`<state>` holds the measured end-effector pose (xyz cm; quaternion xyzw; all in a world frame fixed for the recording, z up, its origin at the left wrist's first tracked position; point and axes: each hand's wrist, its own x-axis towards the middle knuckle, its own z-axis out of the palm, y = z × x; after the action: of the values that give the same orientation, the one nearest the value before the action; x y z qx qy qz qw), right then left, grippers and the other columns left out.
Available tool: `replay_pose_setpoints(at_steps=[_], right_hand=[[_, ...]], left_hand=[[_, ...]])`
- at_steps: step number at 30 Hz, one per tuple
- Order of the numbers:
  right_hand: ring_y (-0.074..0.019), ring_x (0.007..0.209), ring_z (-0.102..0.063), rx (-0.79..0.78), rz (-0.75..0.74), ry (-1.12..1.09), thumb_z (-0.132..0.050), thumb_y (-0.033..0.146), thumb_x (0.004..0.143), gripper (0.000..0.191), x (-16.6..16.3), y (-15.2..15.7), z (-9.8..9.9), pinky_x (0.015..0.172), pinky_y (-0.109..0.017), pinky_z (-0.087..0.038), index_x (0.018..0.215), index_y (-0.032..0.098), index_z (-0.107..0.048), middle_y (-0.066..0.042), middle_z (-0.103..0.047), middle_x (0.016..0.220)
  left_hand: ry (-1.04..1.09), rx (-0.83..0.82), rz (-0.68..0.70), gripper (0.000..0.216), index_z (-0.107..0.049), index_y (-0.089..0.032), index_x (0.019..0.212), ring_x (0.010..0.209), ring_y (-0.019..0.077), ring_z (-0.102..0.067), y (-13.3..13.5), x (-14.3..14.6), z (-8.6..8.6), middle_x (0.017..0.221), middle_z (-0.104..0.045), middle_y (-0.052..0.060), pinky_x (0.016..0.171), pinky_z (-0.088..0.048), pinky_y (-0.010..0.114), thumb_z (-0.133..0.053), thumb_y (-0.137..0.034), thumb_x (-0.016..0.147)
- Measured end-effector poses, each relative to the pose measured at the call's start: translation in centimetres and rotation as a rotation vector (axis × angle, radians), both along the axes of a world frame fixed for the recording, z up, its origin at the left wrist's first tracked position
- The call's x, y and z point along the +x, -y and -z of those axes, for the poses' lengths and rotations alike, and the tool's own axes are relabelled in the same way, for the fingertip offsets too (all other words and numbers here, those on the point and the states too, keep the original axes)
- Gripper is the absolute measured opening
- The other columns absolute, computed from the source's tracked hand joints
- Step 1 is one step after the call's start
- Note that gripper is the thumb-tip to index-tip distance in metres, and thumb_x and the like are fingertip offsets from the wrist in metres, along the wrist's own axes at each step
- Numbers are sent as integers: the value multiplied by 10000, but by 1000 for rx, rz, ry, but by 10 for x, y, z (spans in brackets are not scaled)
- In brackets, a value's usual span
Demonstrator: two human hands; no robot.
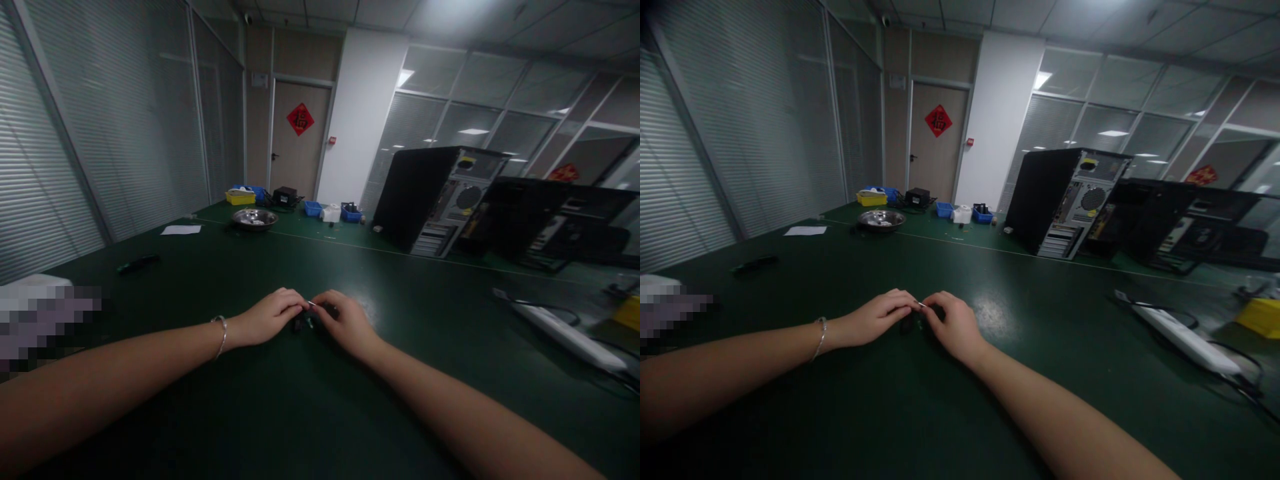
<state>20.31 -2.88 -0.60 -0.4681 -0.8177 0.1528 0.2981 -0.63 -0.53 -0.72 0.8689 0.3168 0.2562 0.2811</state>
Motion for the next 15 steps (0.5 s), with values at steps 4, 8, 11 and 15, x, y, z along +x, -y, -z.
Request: replay_pose_setpoints(at_steps=[4,8,11,15], right_hand=[[-187,923,-591,-91,-41,42,-552,130,807,262,4,-2,-3,774,-287,-457,1042,226,-616,-30,-646,1008],[-187,908,-588,-143,-127,102,-581,85,740,387,8,-2,-6,754,-275,-453,1101,225,-577,-34,-635,1040],[-183,863,-586,-137,-161,132,-621,143,751,384,9,1,-6,712,-271,-447,1119,237,-568,-33,-631,1039],[-169,829,-586,-115,-155,129,-615,162,785,314,7,3,-5,684,-262,-443,1087,238,-584,-28,-635,1010]], left_hand=[[9,-56,-97,215,-617,-196,1007,914,199,-552,4,1,-3,981,-579,47,812,-456,317,-457,-301,909],[-43,-37,-90,321,-586,-202,1044,971,226,-529,8,-1,-6,1026,-543,56,842,-453,349,-555,-448,840],[-123,-92,-54,498,-561,-212,1090,986,242,-524,8,-5,-8,1078,-517,60,839,-458,364,-662,-534,723],[-157,-82,-11,474,-586,-217,1063,1014,247,-511,5,-7,-7,1091,-499,54,862,-442,373,-708,-487,693]])
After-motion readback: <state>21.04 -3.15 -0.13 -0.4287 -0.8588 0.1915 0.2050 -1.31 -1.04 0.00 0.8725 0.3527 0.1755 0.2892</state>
